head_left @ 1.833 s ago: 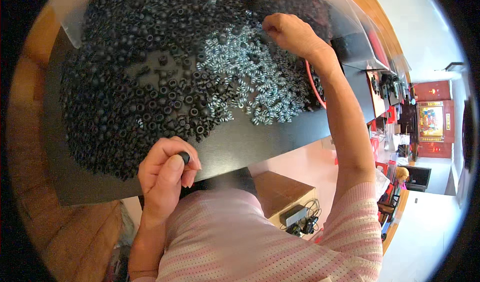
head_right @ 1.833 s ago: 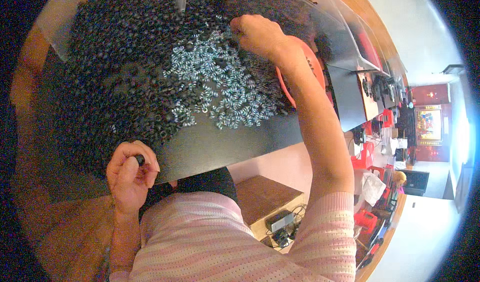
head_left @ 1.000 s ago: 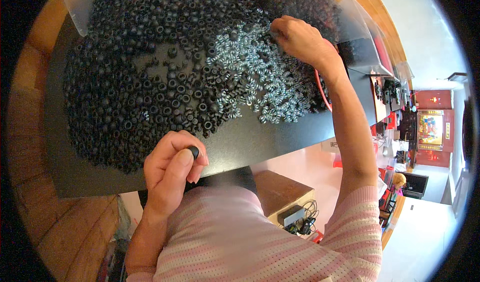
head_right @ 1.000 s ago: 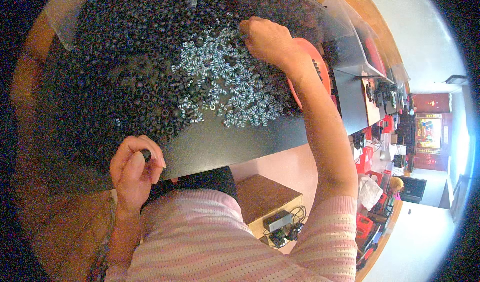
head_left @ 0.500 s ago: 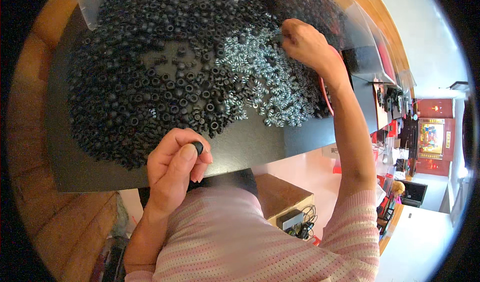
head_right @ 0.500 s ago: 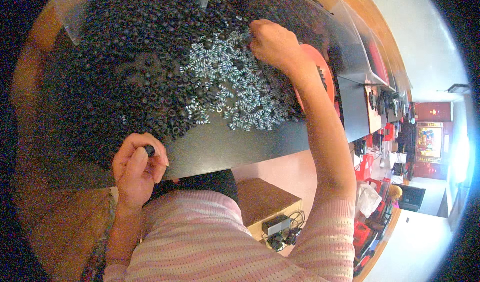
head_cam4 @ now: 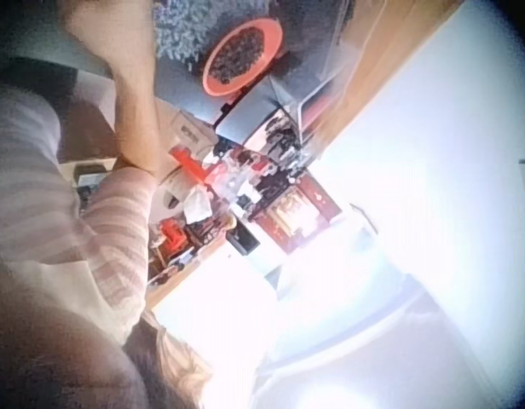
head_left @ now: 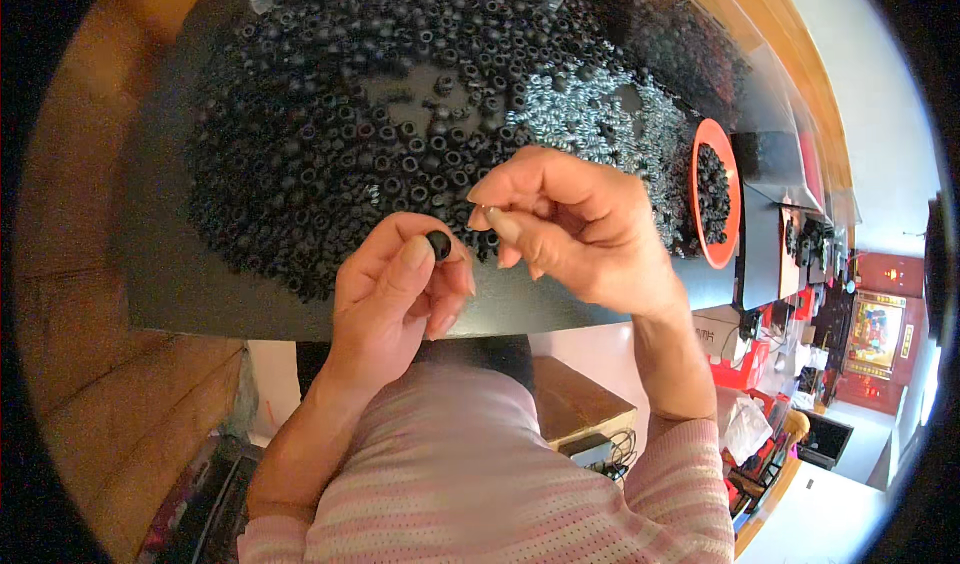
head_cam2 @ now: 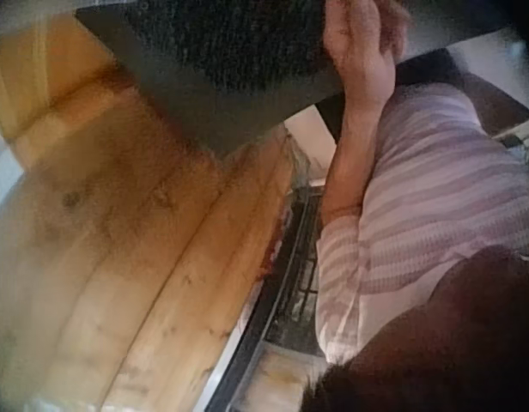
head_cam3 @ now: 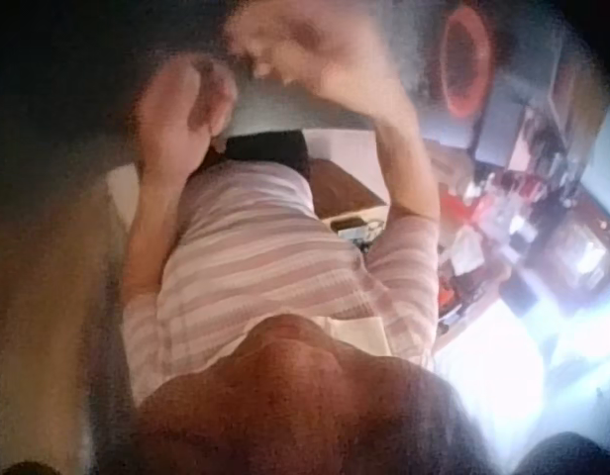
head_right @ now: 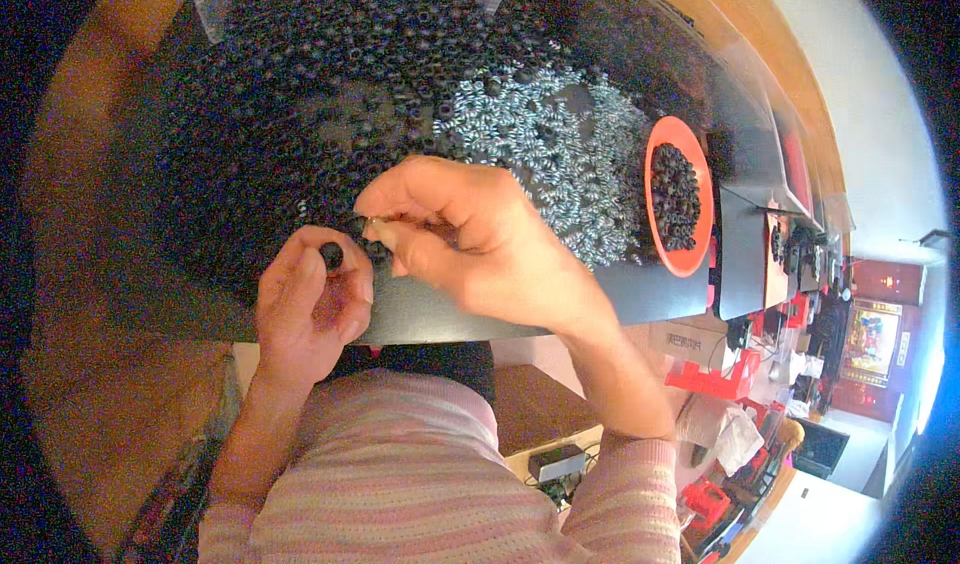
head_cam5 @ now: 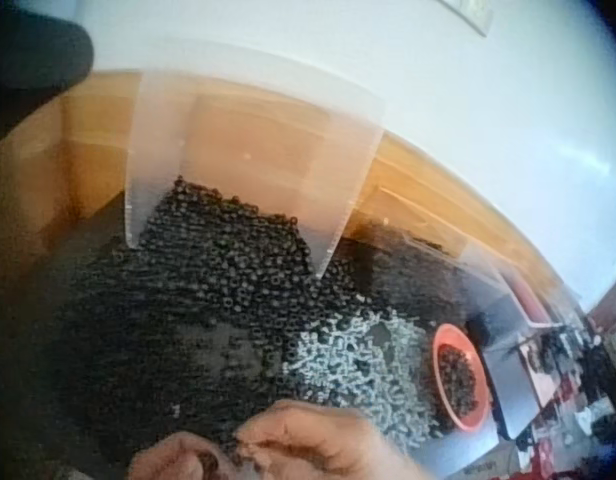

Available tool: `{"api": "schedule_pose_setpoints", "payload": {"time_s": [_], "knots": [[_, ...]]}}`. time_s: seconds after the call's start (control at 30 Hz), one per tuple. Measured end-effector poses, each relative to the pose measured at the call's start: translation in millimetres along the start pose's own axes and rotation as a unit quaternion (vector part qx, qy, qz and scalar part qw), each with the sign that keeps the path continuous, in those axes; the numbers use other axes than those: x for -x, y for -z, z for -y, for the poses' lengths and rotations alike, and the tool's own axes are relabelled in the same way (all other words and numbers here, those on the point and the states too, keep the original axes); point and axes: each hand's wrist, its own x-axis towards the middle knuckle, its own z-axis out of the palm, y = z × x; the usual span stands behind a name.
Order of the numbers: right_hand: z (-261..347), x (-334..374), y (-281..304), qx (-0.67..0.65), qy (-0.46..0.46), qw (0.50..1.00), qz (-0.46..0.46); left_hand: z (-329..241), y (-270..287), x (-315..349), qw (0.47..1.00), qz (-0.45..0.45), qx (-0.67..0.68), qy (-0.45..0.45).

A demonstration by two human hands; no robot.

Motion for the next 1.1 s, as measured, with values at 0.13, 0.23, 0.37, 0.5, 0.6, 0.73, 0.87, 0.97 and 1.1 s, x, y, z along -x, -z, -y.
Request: {"api": "schedule_pose_setpoints", "payload": {"time_s": [0.13, 0.23, 0.37, 0.5, 0.6, 0.73, 0.87, 0.97, 1.1], "knots": [[-12.9, -6.0, -8.7, 0.195, 0.179, 0.964, -0.021, -2.0, 1.4, 0.9, 1.0, -0.005, 0.019, 0.008], [-8.5, -5.2, -14.6, 0.235, 0.213, 0.948, -0.032, -1.5, 2.6, -0.3, 1.0, 0.009, 0.019, -0.009], [-8.1, 1.5, -23.7, 0.102, 0.112, 0.987, -0.054, -2.8, 1.1, -0.9, 1.0, -0.004, 0.025, -0.012], [-16.3, -0.9, -34.2, 0.093, 0.15, 0.981, -0.08, -2.7, -0.3, -2.0, 0.999, -0.011, 0.03, -0.02], [-17.6, -7.1, -42.0, 0.213, 0.244, 0.939, -0.111, -1.9, -1.6, -1.8, 0.999, -0.021, 0.019, -0.025], [-21.0, -8.1, -43.9, 0.253, 0.29, 0.915, -0.122, 0.1, 0.9, -0.9, 0.999, 0.008, -0.019, -0.04], [-25.8, -3.0, -42.1, 0.311, 0.327, 0.883, -0.126, 2.0, 1.4, 1.2, 0.998, 0.025, -0.046, -0.037], [-23.9, 1.3, -43.6, 0.317, 0.33, 0.882, -0.115, 2.1, 0.9, 2.2, 0.998, 0.017, -0.034, -0.041], [-18.6, 10.7, -46.4, 0.327, 0.288, 0.897, -0.077, -1.8, 0.9, 2.9, 1.0, 0.006, 0.0, -0.025]]}}
